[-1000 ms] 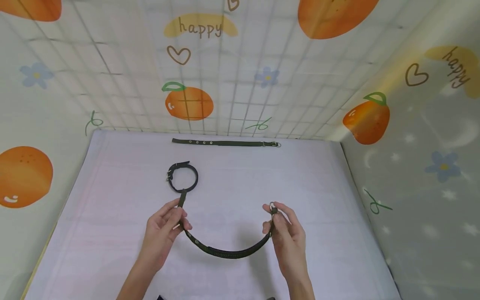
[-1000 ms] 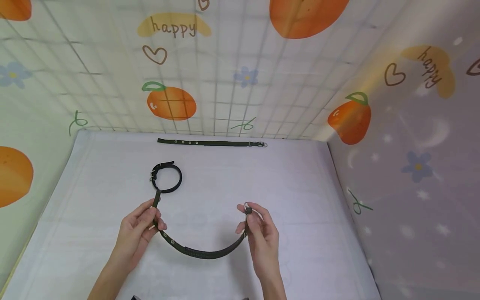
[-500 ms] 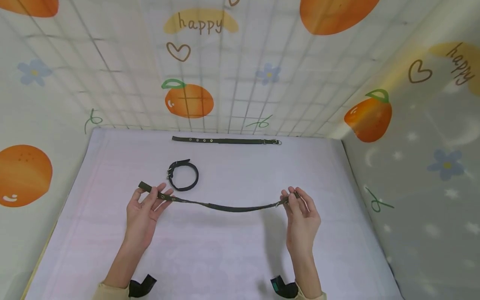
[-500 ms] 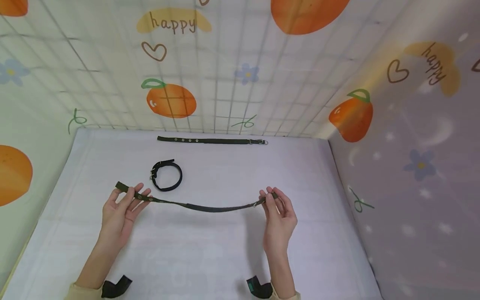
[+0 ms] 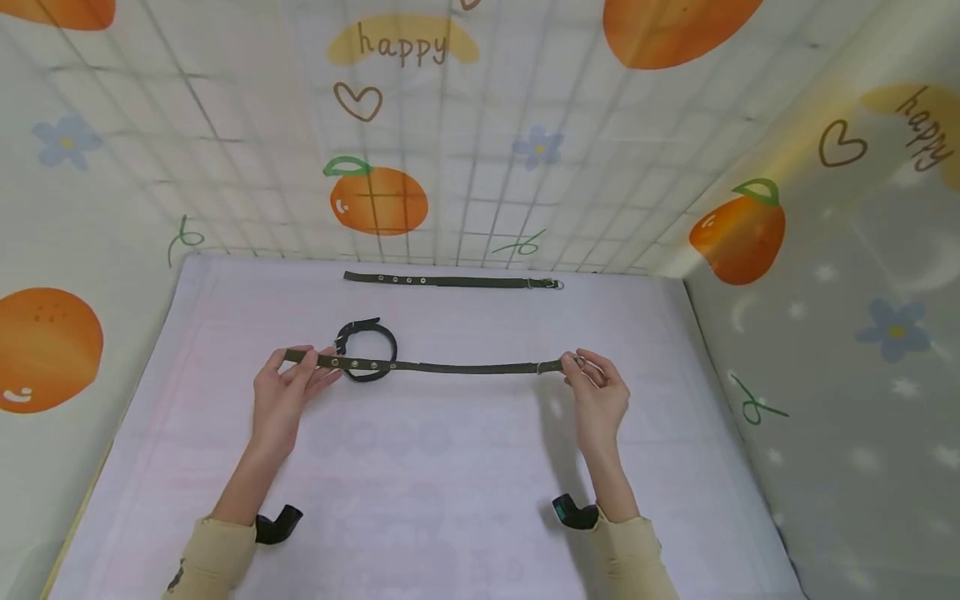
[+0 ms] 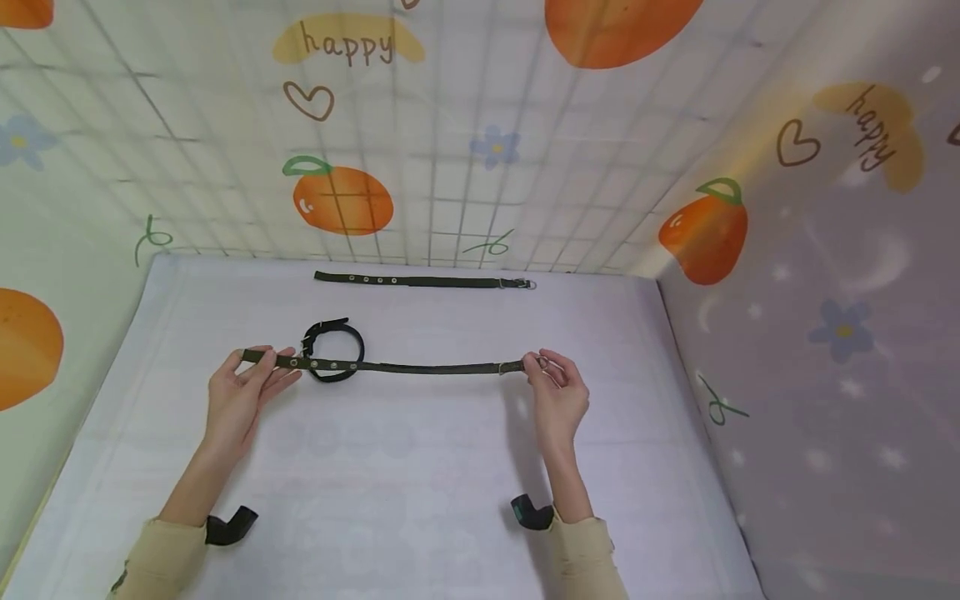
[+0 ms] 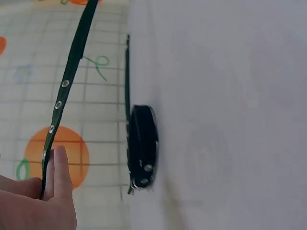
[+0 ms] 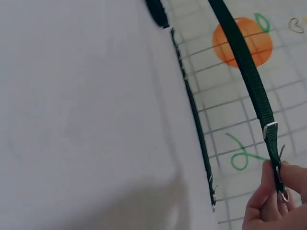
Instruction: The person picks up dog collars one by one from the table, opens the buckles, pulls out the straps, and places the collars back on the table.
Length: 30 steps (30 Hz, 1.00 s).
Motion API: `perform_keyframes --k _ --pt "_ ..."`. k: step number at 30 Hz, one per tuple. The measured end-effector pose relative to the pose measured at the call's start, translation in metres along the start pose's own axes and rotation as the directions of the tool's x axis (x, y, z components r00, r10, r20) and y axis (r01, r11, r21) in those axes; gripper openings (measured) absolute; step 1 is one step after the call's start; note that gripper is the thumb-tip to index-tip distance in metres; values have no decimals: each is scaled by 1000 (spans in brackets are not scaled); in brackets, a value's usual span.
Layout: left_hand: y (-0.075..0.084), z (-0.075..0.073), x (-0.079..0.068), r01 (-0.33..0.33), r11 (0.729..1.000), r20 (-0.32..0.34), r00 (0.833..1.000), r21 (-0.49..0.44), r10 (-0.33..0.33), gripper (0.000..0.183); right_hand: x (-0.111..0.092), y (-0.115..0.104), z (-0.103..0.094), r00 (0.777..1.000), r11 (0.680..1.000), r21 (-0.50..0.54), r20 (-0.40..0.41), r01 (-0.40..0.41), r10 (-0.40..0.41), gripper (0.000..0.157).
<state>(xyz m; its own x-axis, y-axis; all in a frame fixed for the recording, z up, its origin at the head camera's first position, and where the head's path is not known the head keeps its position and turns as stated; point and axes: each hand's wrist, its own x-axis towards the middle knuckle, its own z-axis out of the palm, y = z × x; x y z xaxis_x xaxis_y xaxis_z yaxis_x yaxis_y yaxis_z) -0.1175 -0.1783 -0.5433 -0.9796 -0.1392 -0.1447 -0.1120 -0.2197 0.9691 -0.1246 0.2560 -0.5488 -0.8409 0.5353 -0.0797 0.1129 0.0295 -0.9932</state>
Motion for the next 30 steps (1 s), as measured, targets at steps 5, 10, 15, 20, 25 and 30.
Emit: perform_keyframes --k 5,10,15,20,25,30 --pt "-6 -3 25 -13 983 61 998 183 2 35 29 3 4 999 990 -132 4 -44 45 46" --pt "-4 -3 56 -60 916 117 993 398 14 46 60 1 15 999 972 -230 15 -46 51 41" --pt "-2 -5 92 -104 815 98 994 570 59 42 90 0 27 999 962 -272 42 -16 29 39" --pt "-1 -4 125 -110 770 145 989 629 23 39 117 3 37 999 948 -319 40 -10 24 37" --pt "3 -1 156 -135 664 185 983 736 -6 36 137 7 50 1000 926 -377 7 14 -12 36" --pt "4 0 175 -171 576 211 978 799 -2 33 150 14 63 999 904 -426 -8 31 -38 33"
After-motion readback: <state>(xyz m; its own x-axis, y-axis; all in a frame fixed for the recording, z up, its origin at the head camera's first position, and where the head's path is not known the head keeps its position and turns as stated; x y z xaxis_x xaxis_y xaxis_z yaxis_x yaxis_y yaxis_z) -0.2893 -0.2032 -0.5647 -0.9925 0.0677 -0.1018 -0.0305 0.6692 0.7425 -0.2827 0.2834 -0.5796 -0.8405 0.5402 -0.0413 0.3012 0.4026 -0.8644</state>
